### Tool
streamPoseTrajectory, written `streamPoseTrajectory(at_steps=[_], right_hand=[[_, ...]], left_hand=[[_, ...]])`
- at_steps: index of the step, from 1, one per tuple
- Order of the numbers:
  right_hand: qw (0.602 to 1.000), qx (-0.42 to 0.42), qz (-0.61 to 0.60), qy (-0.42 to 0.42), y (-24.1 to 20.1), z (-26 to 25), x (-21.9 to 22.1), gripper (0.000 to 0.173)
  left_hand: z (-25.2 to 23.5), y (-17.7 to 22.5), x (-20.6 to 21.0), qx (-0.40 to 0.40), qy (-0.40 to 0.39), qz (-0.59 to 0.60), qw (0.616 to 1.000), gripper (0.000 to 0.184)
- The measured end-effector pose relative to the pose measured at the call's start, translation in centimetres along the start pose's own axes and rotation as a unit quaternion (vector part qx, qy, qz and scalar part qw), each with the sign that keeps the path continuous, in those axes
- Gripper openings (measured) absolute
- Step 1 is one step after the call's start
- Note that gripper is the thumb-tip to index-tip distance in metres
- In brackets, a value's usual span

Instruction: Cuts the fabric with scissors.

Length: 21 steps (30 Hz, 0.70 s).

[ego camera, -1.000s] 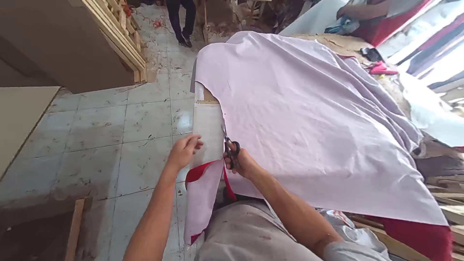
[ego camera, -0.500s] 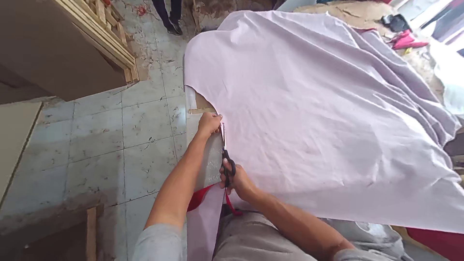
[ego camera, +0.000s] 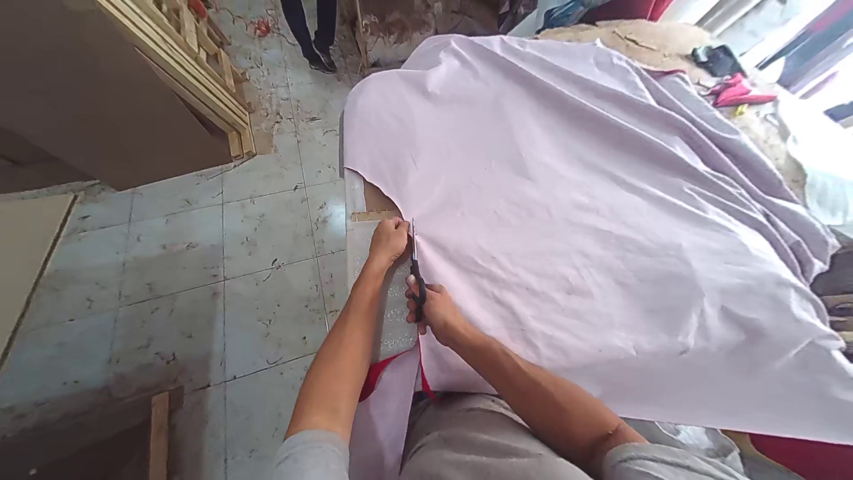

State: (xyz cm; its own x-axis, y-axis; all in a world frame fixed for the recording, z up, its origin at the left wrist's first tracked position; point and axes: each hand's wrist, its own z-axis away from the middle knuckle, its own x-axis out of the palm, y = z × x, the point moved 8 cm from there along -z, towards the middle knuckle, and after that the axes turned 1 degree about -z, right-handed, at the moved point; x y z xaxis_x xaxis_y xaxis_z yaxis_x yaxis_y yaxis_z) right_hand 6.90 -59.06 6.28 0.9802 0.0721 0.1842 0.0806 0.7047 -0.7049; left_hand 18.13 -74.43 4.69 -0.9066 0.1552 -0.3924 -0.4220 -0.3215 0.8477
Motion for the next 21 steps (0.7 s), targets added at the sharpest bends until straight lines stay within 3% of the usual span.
streamPoseTrajectory(at_steps=[8, 21], right_hand=[[1.0, -0.011, 0.022, -0.002, -2.2, -1.6, -0.5, 0.047], [0.999, -0.028, 0.036, -0.001, -6.7, -5.4, -0.6, 0.044]], left_hand=[[0.2, 0.5, -0.1, 0.017, -0.003, -0.022, 1.0, 0.035], [0.3, 0.3, -0.4, 0.034, 0.01, 0.039, 0.999, 0.031]])
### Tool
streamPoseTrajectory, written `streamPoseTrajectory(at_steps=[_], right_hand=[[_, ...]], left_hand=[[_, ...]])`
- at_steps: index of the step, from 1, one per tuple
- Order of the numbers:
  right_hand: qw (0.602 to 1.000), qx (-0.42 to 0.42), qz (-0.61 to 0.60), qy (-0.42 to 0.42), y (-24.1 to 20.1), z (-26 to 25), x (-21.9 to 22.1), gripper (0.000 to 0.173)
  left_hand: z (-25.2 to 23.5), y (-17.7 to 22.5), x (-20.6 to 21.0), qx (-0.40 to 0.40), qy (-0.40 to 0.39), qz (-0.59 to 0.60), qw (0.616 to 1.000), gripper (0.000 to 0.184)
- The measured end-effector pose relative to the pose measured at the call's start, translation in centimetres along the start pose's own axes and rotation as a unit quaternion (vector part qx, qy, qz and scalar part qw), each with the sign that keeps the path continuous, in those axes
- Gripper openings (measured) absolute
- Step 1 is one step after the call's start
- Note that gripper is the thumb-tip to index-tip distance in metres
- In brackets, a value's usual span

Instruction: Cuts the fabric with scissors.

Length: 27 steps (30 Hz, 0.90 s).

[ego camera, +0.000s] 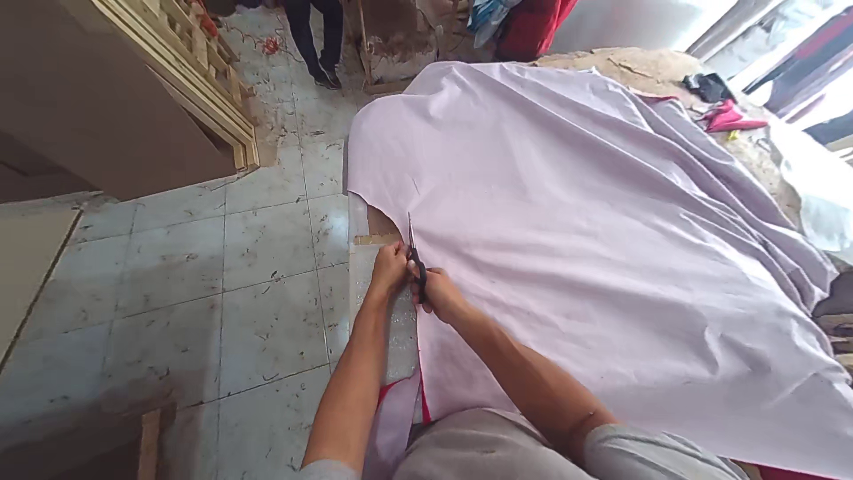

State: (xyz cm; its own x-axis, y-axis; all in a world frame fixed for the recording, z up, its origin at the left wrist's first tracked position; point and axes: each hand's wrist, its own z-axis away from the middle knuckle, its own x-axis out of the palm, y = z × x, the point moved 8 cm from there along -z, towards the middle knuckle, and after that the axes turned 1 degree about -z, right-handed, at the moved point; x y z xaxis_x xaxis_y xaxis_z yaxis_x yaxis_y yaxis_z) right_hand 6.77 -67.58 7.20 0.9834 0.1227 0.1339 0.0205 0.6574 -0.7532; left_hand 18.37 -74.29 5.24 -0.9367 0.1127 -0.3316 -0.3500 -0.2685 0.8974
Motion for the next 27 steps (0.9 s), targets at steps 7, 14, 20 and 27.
streamPoseTrajectory(at_steps=[7, 14, 20, 27], right_hand=[[1.0, -0.012, -0.003, 0.0, -3.8, -4.3, -0.2, 0.047], [0.999, -0.044, 0.001, -0.015, -10.7, -11.3, -0.1, 0.048], [0.996, -0.076, 0.047, -0.004, -18.0, -18.3, -0.4, 0.05], [0.993, -0.085, 0.084, 0.003, -27.7, -29.3, -0.6, 0.045]], left_hand=[[0.4, -0.6, 0.2, -0.041, 0.016, 0.073, 0.996, 0.03], [0.5, -1.4, 0.3, -0.065, 0.011, 0.057, 0.996, 0.03], [0.9, -1.5, 0.3, -0.083, -0.002, 0.035, 0.996, 0.031], [1.3, -1.9, 0.4, -0.098, -0.014, 0.034, 0.995, 0.031]])
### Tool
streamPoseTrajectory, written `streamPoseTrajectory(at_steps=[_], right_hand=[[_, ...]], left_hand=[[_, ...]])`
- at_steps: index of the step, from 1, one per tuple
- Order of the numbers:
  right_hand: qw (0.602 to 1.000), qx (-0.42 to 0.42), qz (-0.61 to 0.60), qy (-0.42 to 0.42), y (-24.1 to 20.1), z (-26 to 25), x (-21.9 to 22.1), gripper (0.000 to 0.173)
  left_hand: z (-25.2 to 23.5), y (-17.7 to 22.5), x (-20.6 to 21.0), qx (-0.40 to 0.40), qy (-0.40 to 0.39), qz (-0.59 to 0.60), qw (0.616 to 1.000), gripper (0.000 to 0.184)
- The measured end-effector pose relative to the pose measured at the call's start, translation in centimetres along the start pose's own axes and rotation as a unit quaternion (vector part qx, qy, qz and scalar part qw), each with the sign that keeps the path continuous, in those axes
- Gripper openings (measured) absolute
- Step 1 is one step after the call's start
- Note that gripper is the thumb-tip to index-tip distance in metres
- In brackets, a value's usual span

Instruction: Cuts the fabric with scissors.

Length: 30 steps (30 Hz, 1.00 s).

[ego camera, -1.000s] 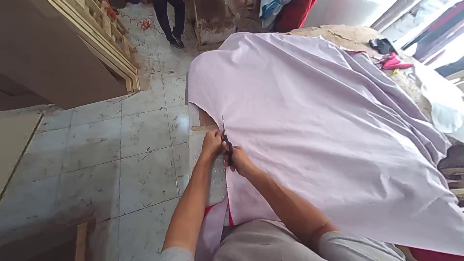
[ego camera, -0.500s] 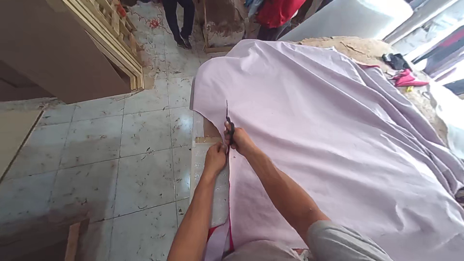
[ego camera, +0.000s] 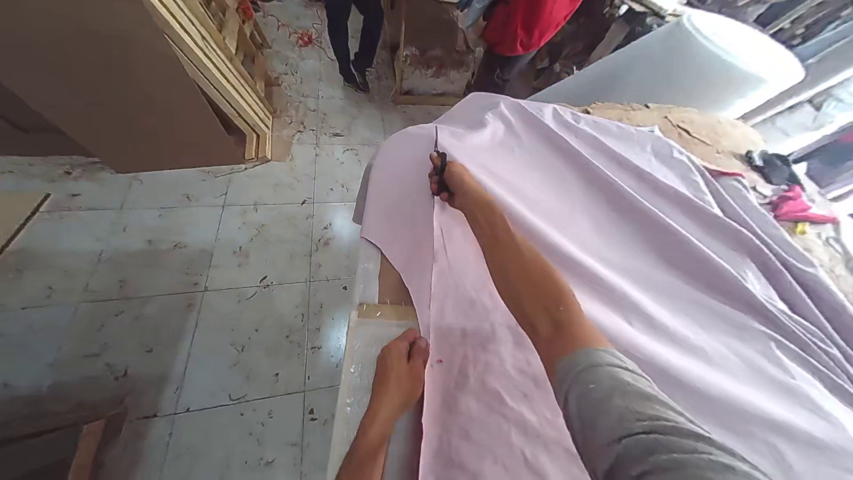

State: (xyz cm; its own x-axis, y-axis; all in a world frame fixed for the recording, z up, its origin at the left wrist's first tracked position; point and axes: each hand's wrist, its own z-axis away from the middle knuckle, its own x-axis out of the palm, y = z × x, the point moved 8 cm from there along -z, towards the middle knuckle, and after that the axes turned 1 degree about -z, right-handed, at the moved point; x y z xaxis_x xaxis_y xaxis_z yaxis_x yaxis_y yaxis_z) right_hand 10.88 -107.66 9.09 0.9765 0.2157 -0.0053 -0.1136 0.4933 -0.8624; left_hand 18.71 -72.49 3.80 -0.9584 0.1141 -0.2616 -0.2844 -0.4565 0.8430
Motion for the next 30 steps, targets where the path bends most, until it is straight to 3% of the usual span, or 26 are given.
streamPoseTrajectory(at_steps=[4, 9, 12, 15, 19, 23, 27, 30], right_hand=[[1.0, -0.016, 0.026, 0.008, -4.4, -6.6, -0.7, 0.04], [0.998, 0.0, 0.058, 0.019, -8.6, -12.1, -1.0, 0.042], [0.997, 0.02, 0.077, 0.006, -6.8, -12.6, -0.9, 0.046], [0.998, 0.043, 0.05, -0.013, -3.3, -9.3, -1.4, 0.048], [0.995, 0.009, 0.05, -0.086, 0.1, 2.4, -3.1, 0.046], [0.988, -0.049, 0.11, -0.095, 5.8, 17.8, -9.6, 0.043], [0.992, -0.045, 0.113, 0.046, 15.0, 35.7, -16.1, 0.029], [0.984, -0.076, 0.088, 0.133, 21.3, 48.5, -17.7, 0.023]], left_hand=[[0.3, -0.1, 0.1, -0.004, 0.004, 0.009, 1.0, 0.03], [1.2, 0.7, 0.5, 0.045, 0.007, -0.036, 0.998, 0.029], [1.6, 0.5, -0.2, 0.048, 0.09, -0.003, 0.995, 0.027], [1.5, 0.7, -0.3, 0.062, 0.123, 0.002, 0.99, 0.026], [1.3, 0.5, -0.2, 0.113, 0.146, -0.001, 0.983, 0.031], [1.1, 1.1, -0.4, 0.116, 0.085, -0.004, 0.99, 0.035], [2.5, 0.5, -1.5, 0.173, -0.027, 0.157, 0.972, 0.036], [6.7, -1.5, -8.7, 0.206, 0.02, 0.161, 0.965, 0.039]])
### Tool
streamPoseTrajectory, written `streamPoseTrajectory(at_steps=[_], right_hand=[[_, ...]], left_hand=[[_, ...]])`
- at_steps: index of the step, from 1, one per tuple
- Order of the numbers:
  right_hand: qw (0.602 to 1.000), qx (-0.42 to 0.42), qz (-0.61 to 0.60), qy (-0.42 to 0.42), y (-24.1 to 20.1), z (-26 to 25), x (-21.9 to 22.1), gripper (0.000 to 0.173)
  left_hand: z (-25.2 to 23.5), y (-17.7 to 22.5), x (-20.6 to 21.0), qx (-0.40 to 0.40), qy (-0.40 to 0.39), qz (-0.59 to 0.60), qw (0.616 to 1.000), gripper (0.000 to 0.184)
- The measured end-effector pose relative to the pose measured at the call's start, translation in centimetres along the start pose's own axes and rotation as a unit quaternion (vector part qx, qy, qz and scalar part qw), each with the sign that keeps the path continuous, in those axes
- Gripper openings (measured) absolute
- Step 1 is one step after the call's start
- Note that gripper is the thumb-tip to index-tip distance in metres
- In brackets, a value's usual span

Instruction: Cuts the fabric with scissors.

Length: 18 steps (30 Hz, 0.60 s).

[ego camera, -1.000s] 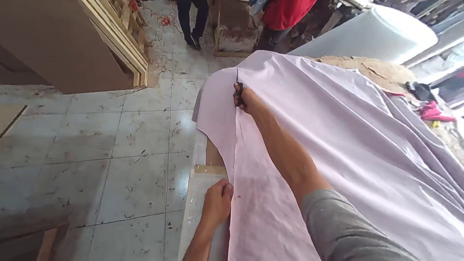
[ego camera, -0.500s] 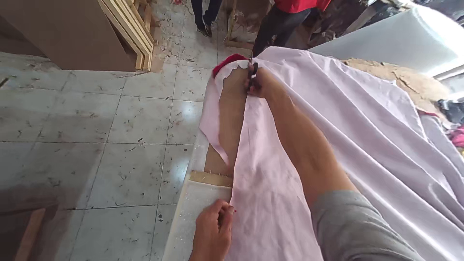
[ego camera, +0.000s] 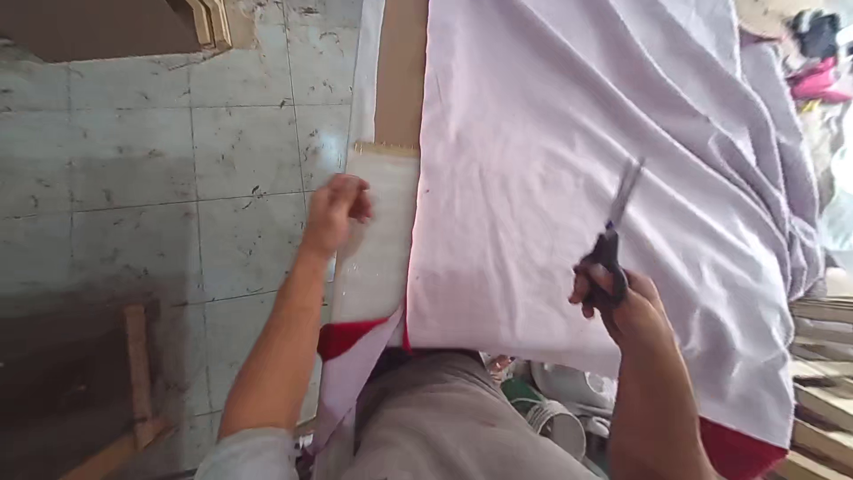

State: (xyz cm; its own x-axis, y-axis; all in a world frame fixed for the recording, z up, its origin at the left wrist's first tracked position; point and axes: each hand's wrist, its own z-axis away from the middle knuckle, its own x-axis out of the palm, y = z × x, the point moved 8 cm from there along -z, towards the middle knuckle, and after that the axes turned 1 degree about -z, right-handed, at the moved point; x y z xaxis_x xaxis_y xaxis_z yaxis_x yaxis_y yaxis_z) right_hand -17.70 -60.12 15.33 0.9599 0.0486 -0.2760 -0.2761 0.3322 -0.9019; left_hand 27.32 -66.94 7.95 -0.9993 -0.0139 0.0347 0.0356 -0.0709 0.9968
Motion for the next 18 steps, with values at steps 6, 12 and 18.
streamPoseTrajectory(at_steps=[6, 12, 18], right_hand=[[0.996, 0.031, -0.052, 0.063, 8.8, 16.7, 0.0, 0.026], [0.997, -0.016, -0.052, -0.051, 10.6, 15.4, 7.4, 0.023], [0.988, -0.153, -0.03, -0.017, 9.2, 13.8, 19.1, 0.03]], left_hand=[[20.4, -4.6, -13.2, -0.084, 0.128, -0.027, 0.988, 0.045], [39.0, -12.9, -11.6, -0.223, 0.224, 0.015, 0.948, 0.051], [38.7, -11.9, -9.6, -0.231, 0.169, -0.04, 0.957, 0.039]])
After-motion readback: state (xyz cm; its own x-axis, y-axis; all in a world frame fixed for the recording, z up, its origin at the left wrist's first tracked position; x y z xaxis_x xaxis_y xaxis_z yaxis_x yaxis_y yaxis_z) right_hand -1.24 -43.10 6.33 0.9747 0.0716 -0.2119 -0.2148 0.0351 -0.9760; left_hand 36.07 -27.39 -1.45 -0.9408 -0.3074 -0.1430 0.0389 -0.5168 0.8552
